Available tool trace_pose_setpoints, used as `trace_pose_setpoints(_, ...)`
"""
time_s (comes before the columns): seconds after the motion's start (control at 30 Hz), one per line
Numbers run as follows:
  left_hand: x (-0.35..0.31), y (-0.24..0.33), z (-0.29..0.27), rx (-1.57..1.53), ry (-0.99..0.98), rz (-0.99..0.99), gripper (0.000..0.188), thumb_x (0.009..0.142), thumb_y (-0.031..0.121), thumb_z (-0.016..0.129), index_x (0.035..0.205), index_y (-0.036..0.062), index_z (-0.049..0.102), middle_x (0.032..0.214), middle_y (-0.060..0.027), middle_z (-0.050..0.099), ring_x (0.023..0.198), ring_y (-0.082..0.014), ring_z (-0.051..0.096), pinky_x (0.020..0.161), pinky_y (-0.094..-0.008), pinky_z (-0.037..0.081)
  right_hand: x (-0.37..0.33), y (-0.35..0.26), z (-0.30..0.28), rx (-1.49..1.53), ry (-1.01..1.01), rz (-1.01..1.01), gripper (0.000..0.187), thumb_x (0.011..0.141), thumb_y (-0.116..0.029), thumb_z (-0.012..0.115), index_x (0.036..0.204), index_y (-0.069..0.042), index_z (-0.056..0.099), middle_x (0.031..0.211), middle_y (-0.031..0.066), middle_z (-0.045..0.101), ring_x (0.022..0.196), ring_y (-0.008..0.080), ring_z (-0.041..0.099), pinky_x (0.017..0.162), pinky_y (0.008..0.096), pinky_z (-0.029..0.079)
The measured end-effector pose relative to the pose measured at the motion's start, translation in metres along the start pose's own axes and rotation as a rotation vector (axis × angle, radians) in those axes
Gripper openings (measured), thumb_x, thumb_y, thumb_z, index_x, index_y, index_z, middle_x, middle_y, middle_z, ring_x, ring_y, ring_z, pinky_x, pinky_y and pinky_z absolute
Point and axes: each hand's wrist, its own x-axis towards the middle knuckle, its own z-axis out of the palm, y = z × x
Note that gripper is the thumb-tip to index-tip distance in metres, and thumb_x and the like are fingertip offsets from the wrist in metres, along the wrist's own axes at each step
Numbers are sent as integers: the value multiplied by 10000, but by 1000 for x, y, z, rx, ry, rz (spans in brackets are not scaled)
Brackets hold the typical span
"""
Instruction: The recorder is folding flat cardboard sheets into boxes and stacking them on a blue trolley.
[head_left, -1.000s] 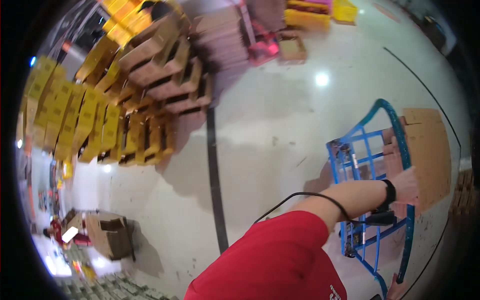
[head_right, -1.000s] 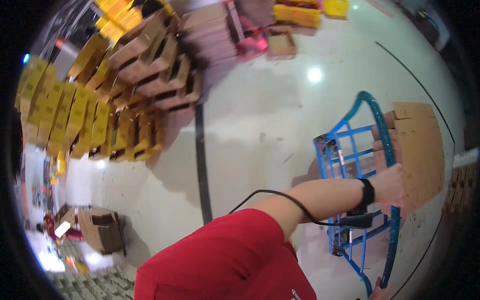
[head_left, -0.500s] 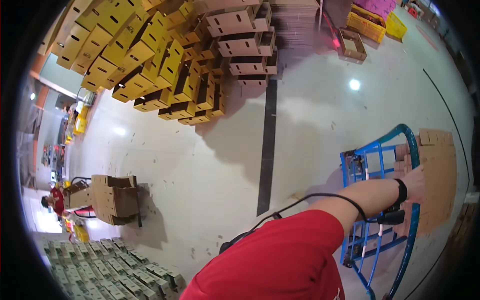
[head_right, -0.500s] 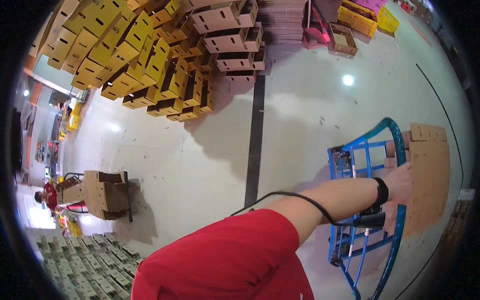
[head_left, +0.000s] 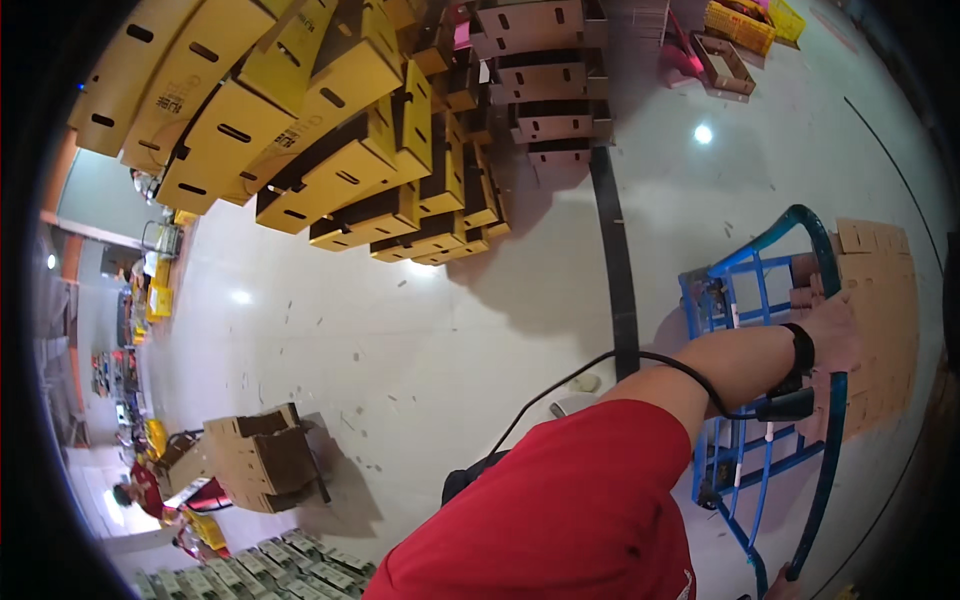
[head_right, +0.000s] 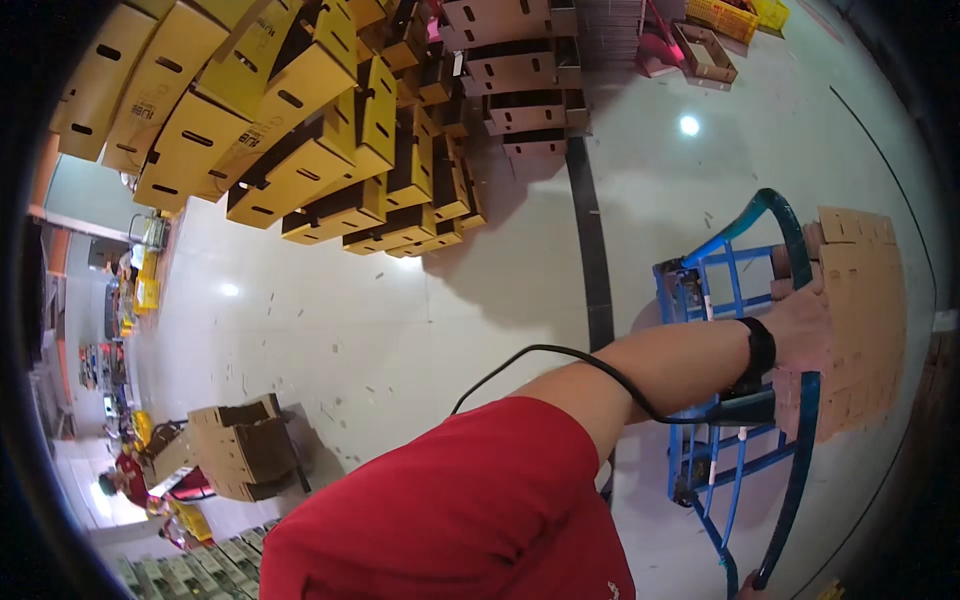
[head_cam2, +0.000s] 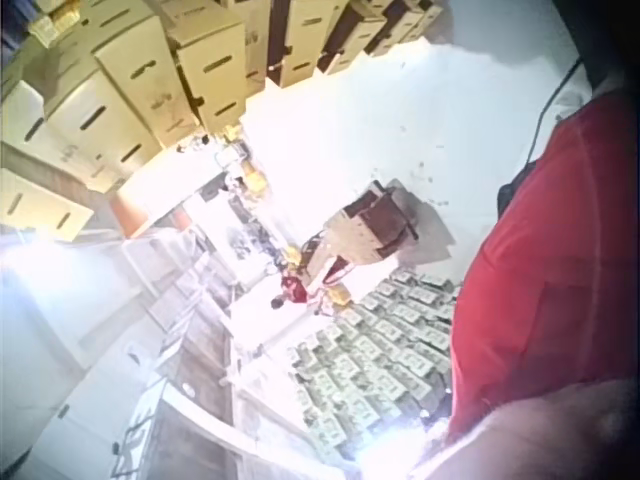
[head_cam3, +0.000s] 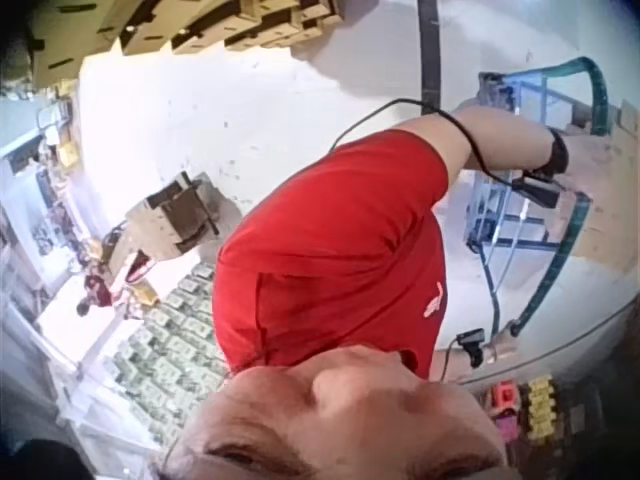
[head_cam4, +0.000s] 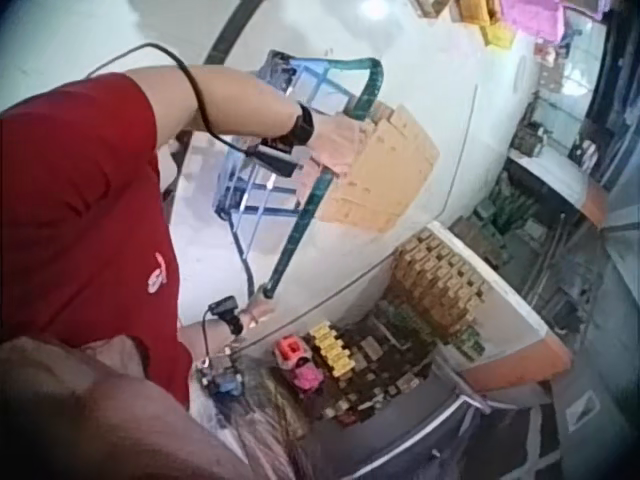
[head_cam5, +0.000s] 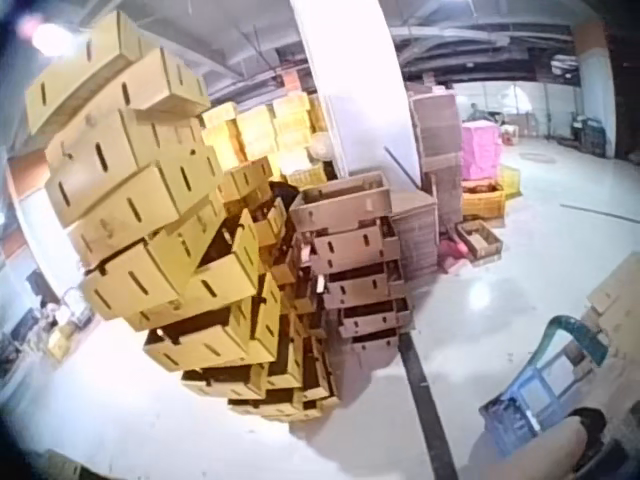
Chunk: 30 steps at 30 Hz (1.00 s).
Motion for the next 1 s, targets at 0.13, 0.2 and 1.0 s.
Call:
trace_pose_setpoints(0.13,-61,12,-97,79,-112,-35,219,667,334,528,676,150,645,718,-61,611,744,-205,537,736,-377,302,-91,-13,6,-124,64,-126,540,696,-560,572,622,-29,631,540,171,573,463,345,547,444,436,427)
trace_pose_setpoints(0.2,-100,22,-132,157,-178,-42,212,678,321,518,653,150,640,662,-63,591,726,-208,533,721,-364,302,-138,4,25,-159,48,-89,529,692,-563,573,647,-41,643,553,171,580,478,350,555,457,442,434)
trace_pose_setpoints(1.0,-424,130,-628,-85,-934,294,305,887,326,437,898,64,594,779,-159,590,726,-346,577,619,-366,445,-776,-159,-35,167,41,162,345,622,-245,708,937,-148,606,871,63,618,852,255,582,779,362,447)
